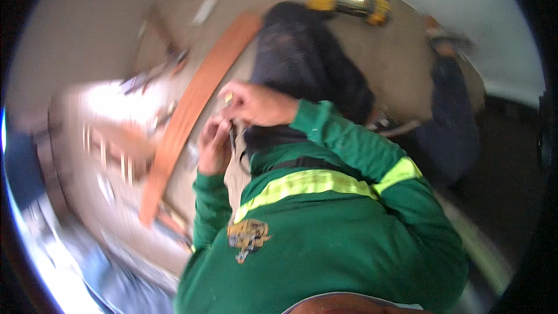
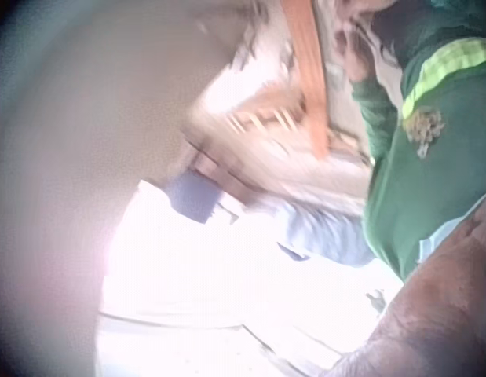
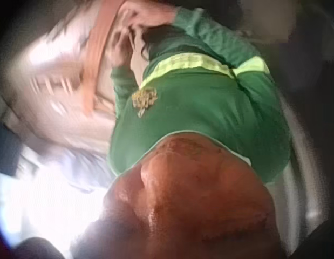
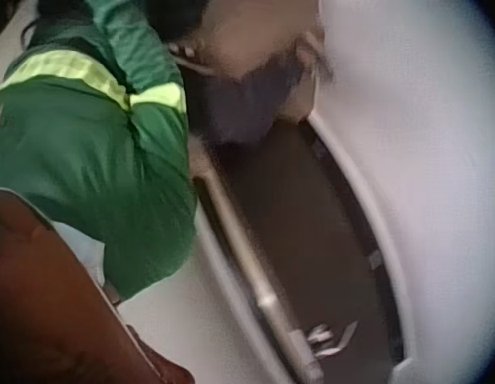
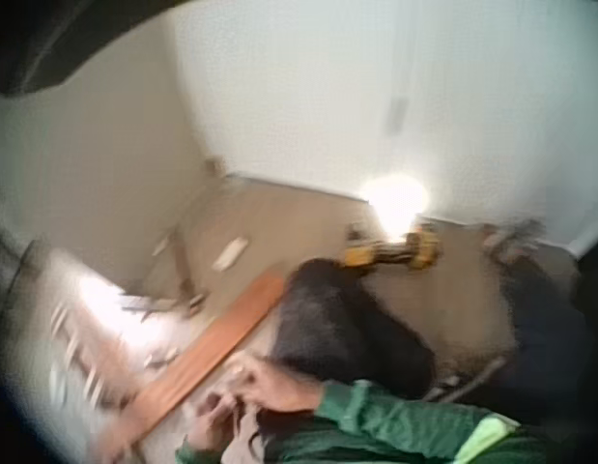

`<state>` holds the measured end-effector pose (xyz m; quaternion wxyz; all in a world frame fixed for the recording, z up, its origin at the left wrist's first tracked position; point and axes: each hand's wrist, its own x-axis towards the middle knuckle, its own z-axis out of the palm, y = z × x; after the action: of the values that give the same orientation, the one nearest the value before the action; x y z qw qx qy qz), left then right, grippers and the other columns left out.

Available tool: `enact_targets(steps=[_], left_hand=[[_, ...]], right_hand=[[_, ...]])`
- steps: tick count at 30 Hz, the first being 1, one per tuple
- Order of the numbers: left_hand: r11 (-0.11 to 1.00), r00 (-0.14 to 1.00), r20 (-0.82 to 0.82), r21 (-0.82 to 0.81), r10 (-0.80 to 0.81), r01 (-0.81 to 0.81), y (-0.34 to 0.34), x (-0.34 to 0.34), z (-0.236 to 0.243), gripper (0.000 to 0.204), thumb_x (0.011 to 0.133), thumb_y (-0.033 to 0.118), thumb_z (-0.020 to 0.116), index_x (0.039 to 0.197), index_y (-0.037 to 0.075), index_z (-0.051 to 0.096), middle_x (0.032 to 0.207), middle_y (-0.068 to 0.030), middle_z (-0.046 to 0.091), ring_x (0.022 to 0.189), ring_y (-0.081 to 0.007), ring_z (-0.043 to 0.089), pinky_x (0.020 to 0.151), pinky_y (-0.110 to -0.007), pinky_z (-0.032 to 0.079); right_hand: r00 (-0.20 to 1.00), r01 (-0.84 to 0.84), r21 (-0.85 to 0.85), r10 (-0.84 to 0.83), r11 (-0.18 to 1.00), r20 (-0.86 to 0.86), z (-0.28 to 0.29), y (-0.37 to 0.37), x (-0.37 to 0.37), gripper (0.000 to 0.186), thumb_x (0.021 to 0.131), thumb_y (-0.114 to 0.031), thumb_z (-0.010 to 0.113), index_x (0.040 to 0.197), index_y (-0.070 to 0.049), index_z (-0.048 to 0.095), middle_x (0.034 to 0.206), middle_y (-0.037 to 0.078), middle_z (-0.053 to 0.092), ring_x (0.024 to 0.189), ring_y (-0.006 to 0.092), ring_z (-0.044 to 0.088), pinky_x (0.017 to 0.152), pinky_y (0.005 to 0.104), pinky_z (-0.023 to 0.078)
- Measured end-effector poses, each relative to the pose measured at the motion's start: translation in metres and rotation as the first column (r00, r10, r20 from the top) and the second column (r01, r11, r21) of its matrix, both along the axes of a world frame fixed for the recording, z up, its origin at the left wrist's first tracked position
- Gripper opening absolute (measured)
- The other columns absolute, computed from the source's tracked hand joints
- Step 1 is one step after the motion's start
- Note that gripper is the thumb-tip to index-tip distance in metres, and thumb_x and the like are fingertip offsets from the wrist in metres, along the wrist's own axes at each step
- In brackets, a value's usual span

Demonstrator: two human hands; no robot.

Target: The person uses a cordless drill to drive screws into the bottom edge of a white cabinet. They also use a screwdriver to manually tighten screws and adjust the cabinet's position against the wall.

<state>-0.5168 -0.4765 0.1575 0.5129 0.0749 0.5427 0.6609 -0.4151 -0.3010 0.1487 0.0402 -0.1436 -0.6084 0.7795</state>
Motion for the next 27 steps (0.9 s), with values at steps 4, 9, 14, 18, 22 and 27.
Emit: enact_targets(steps=[4,9,14,18,22,27], left_hand=[[0.985,0.994,0.091,0.165,-0.061,0.045,0.046,0.004,0.002,0.003,0.1,0.011,0.06,0.101,0.008,0.06,0.109,-0.0048,0.063,0.097,-0.0141,0.059,0.089,-0.03,0.047],[0.904,0.968,-0.081,0.346,-0.237,0.25,0.16,0.028,0.014,0.01,0.103,0.016,0.058,0.106,0.007,0.06,0.096,-0.0029,0.056,0.085,-0.0137,0.055,0.076,-0.03,0.045],[0.803,0.743,-0.495,0.138,-0.451,0.579,0.301,0.069,0.036,0.03,0.102,0.025,0.061,0.116,-0.002,0.063,0.086,-0.003,0.06,0.078,-0.0122,0.057,0.071,-0.026,0.047],[0.735,0.727,-0.37,0.153,-0.578,0.661,0.384,0.096,-0.002,0.035,0.101,0.028,0.062,0.119,-0.002,0.063,0.09,-0.0037,0.063,0.083,-0.0113,0.061,0.074,-0.025,0.05],[0.742,0.725,-0.362,0.121,-0.586,0.66,0.387,0.101,-0.051,0.035,0.101,0.029,0.062,0.12,-0.001,0.063,0.092,-0.0037,0.065,0.085,-0.0124,0.064,0.074,-0.025,0.051],[0.719,0.708,-0.366,0.134,-0.603,0.682,0.357,0.104,-0.087,0.037,0.103,0.028,0.059,0.127,0.001,0.063,0.093,-0.0023,0.066,0.081,-0.0121,0.064,0.077,-0.028,0.055]], right_hand=[[0.989,0.144,-0.103,-0.142,0.984,0.031,0.049,0.056,0.042,0.02,0.095,-0.018,0.068,0.097,0.0,0.063,0.072,0.004,0.062,0.056,0.0106,0.056,0.055,0.0271,0.048],[0.604,0.745,-0.282,-0.791,0.605,-0.098,0.05,0.143,0.185,0.013,0.096,-0.015,0.065,0.099,-0.003,0.062,0.082,0.006,0.065,0.068,0.014,0.061,0.063,0.0296,0.052],[0.159,0.921,-0.344,-0.983,0.182,-0.094,0.017,0.178,0.289,0.013,0.098,-0.015,0.062,0.106,-0.005,0.061,0.092,0.006,0.067,0.078,0.0145,0.063,0.072,0.0316,0.053],[0.115,0.908,-0.398,-0.991,0.133,-0.069,0.006,0.185,0.296,0.018,0.099,-0.016,0.062,0.113,-0.004,0.061,0.097,0.005,0.067,0.079,0.0149,0.063,0.074,0.0316,0.053],[0.157,0.928,-0.347,-0.987,0.137,0.028,-0.01,0.194,0.286,0.021,0.098,-0.018,0.064,0.114,-0.006,0.061,0.095,0.005,0.067,0.079,0.0144,0.064,0.073,0.0305,0.053],[0.147,0.98,0.085,-0.944,0.179,0.295,-0.05,0.197,0.278,0.022,0.095,-0.023,0.066,0.106,-0.004,0.06,0.085,0.005,0.067,0.07,0.0126,0.064,0.062,0.0245,0.05]])
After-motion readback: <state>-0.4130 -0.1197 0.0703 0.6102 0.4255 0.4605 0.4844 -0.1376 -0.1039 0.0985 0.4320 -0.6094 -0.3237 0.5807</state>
